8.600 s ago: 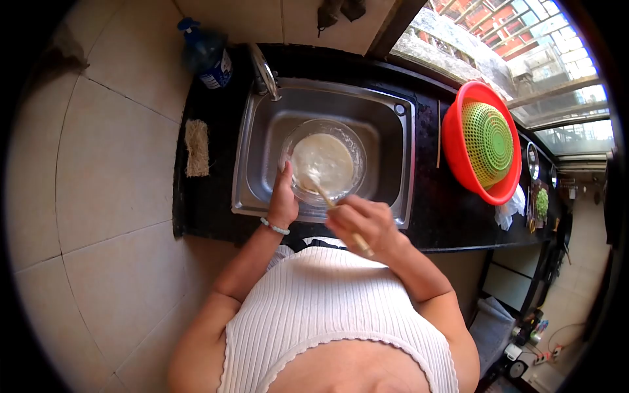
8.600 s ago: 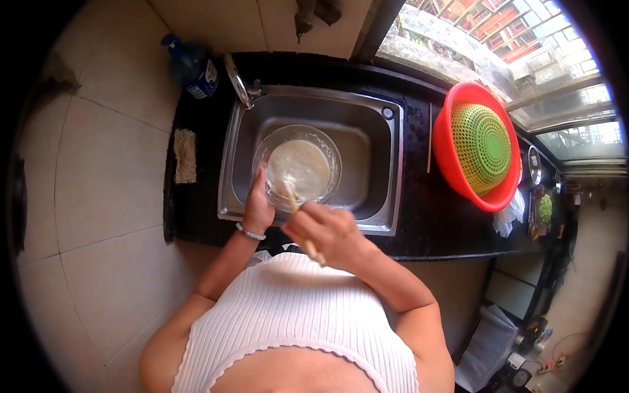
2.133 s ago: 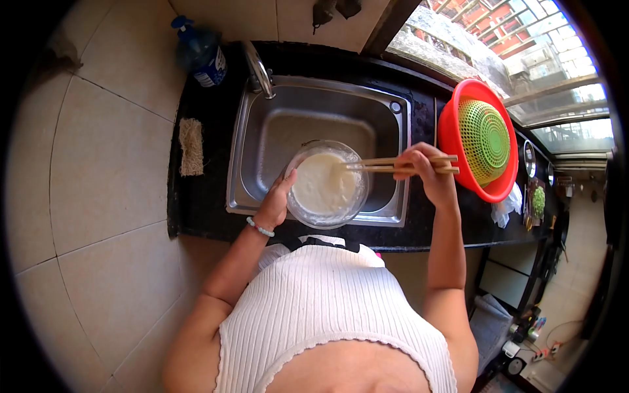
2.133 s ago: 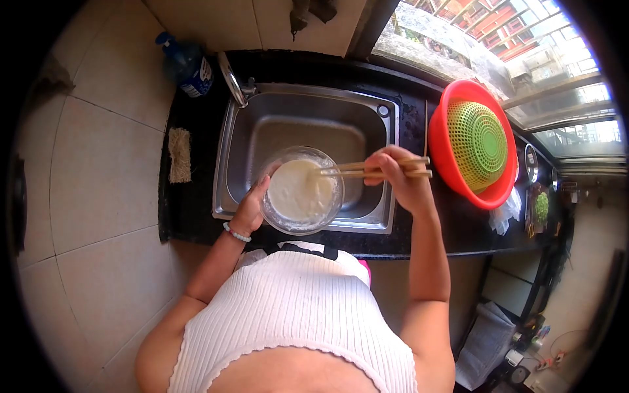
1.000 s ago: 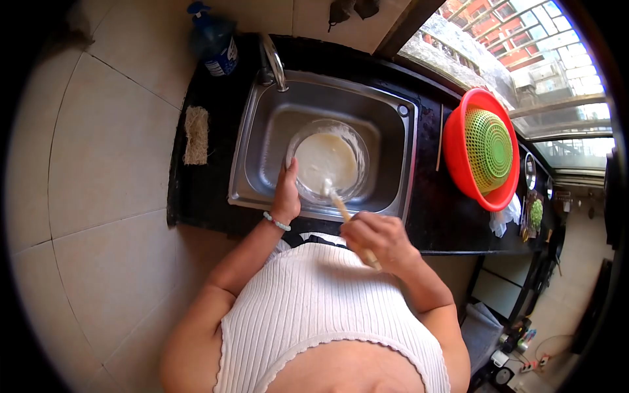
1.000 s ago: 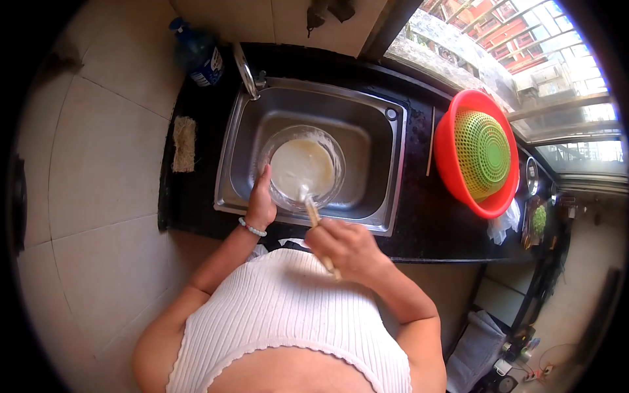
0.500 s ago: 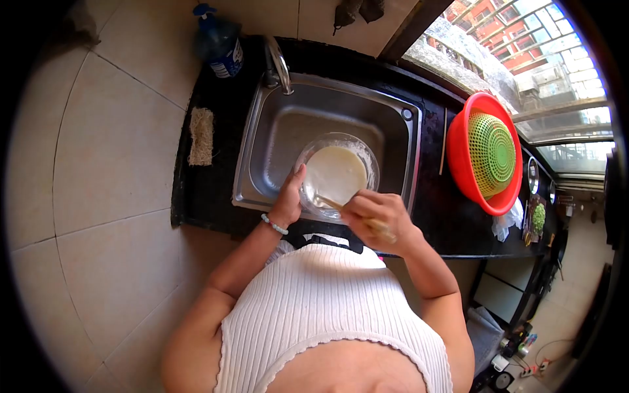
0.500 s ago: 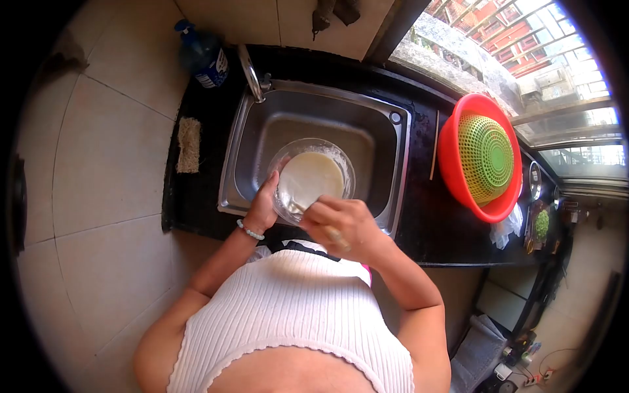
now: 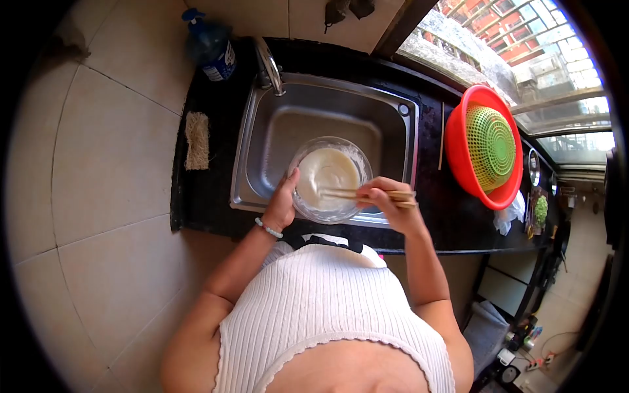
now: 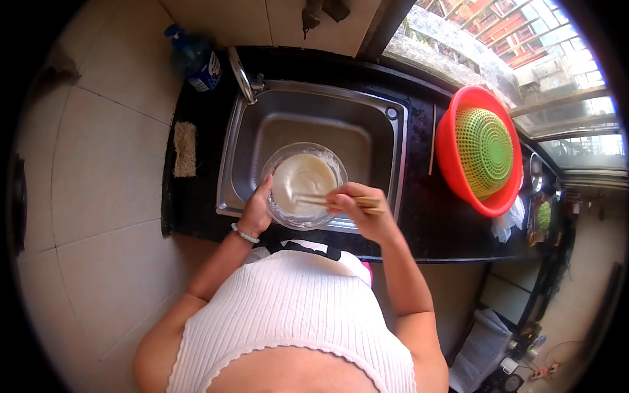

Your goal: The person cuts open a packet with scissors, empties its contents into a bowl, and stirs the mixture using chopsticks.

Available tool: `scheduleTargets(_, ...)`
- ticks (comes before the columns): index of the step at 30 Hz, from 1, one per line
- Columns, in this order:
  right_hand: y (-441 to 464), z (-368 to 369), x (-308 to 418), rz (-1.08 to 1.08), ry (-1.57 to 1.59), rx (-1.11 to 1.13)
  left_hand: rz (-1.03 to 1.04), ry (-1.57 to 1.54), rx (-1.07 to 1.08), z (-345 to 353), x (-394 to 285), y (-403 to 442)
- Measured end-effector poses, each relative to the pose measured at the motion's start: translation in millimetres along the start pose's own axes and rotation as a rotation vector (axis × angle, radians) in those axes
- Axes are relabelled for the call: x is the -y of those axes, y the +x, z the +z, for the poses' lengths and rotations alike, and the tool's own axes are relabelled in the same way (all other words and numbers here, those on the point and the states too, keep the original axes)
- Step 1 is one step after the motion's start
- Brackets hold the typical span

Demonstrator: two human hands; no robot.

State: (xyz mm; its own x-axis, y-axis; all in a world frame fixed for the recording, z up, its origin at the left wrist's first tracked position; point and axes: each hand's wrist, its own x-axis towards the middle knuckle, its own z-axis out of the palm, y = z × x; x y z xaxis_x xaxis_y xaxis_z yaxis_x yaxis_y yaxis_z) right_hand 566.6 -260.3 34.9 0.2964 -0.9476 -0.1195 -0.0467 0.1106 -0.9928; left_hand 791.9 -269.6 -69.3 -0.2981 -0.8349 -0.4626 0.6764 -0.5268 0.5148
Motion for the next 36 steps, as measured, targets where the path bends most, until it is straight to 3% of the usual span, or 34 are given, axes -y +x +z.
scheduleTargets(1,-3,-13,-1,0.156,0.046,-0.097,0.0,0.0,0.008,-3,-1,0)
scheduleTargets(2,-4,-37,-7,0.182,-0.001,-0.151,-0.002,-0.002,0.015,-7,-1,0)
scheduleTargets(4,1,-27,-8,0.058,-0.042,-0.357,-0.003,0.001,0.018,-9,4,0)
scheduleTargets(6,2,-6,-12,-0.119,-0.098,-0.057,0.004,0.022,0.008,-11,8,3)
scheduleTargets(8,-6,-18,-16,0.134,0.113,-0.109,0.02,0.008,0.002,-15,7,3)
scheduleTargets(10,-2,-31,-12,0.095,-0.011,-0.33,0.013,0.033,0.012,-18,7,1)
scheduleTargets(12,2,-9,-19,-0.147,-0.099,-0.21,-0.004,0.092,0.048,-20,8,3)
scheduleTargets(14,-4,-3,-17,0.07,0.114,-0.069,-0.01,0.08,0.019,-20,7,2)
scheduleTargets(16,-4,-36,-17,0.232,0.062,-0.269,-0.018,0.059,0.011,-23,7,1)
scheduleTargets(18,1,-17,-20,0.048,0.099,-0.329,-0.022,0.022,0.007,-21,7,1)
scheduleTargets(19,-1,-9,-22,0.008,0.045,-0.161,-0.036,0.035,0.016,-19,7,2)
scheduleTargets(20,-3,-4,-22,0.121,0.23,-0.05,-0.052,0.051,0.022,-19,6,1)
scheduleTargets(22,-5,-33,-22,0.228,0.14,-0.192,-0.027,0.063,0.019,-21,5,1)
scheduleTargets(24,1,-22,-30,0.058,0.128,-0.402,-0.018,0.075,0.025,-23,7,0)
scheduleTargets(26,0,-7,-32,0.038,0.197,-0.114,-0.01,0.087,0.048,-22,8,3)
scheduleTargets(27,-3,-13,-26,0.183,0.211,-0.067,-0.016,0.087,0.056,-20,6,3)
scheduleTargets(30,0,-33,-28,0.1,0.085,-0.401,-0.034,0.078,0.072,-17,2,-1)
scheduleTargets(32,0,-12,-35,-0.003,0.159,-0.169,-0.044,0.059,0.088,-17,4,1)
scheduleTargets(34,-4,-22,-29,0.179,0.168,-0.106,-0.018,0.087,0.095,-15,2,1)
scheduleTargets(36,0,-34,-32,0.103,0.124,-0.399,-0.016,0.096,0.09,-14,3,0)
